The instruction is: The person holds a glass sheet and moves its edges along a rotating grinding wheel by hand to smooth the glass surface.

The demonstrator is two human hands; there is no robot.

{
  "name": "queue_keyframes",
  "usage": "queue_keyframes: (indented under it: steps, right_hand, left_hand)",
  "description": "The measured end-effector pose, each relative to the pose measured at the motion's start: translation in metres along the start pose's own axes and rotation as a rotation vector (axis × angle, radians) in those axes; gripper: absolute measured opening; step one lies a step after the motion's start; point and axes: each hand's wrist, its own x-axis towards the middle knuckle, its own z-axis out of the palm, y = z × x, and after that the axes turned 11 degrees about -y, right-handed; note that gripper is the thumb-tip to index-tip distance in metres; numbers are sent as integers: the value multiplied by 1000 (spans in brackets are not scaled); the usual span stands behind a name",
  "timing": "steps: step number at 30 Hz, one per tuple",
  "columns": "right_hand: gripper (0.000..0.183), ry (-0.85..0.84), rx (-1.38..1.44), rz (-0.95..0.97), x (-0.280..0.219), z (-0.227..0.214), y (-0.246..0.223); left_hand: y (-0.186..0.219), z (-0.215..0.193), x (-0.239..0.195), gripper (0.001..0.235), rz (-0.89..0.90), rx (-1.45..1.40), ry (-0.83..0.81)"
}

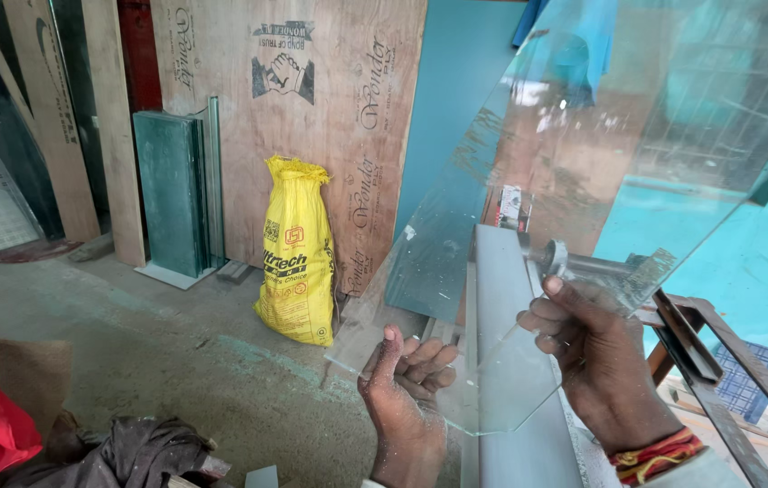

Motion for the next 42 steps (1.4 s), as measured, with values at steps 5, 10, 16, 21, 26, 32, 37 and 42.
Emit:
queue_keyframes:
  steps: [5,10,16,21,26,32,37,42]
  right_hand:
    - [25,57,-44,-12,-5,0,-2]
    - [23,76,-45,-26,-5,-4,5]
    - [24,81,-56,-46,-3,-5,6]
    - [21,135,-113,-61,-11,0,4]
    - [22,75,-95,-41,-10,6,0]
    - [25,59,-130,-55,-9,3,3]
    - [22,56,-127,-98,-10,-1,3]
    - [17,56,-136,-124,-12,-2,1]
  left_hand:
    - [-2,1,2,45,-51,8,9]
    - [-3,5,0,54,-114,148,68]
    - [-4,12,2,61,-152,173,116]
    - [-9,13,3,62,-152,172,173]
    - [-9,10,3,62,-168,81,191]
    - [-12,8,3,63,-103,53,180]
    - [-17,8,3,60,-82,38,199]
    - [-20,6,4,62,-76,18,207]
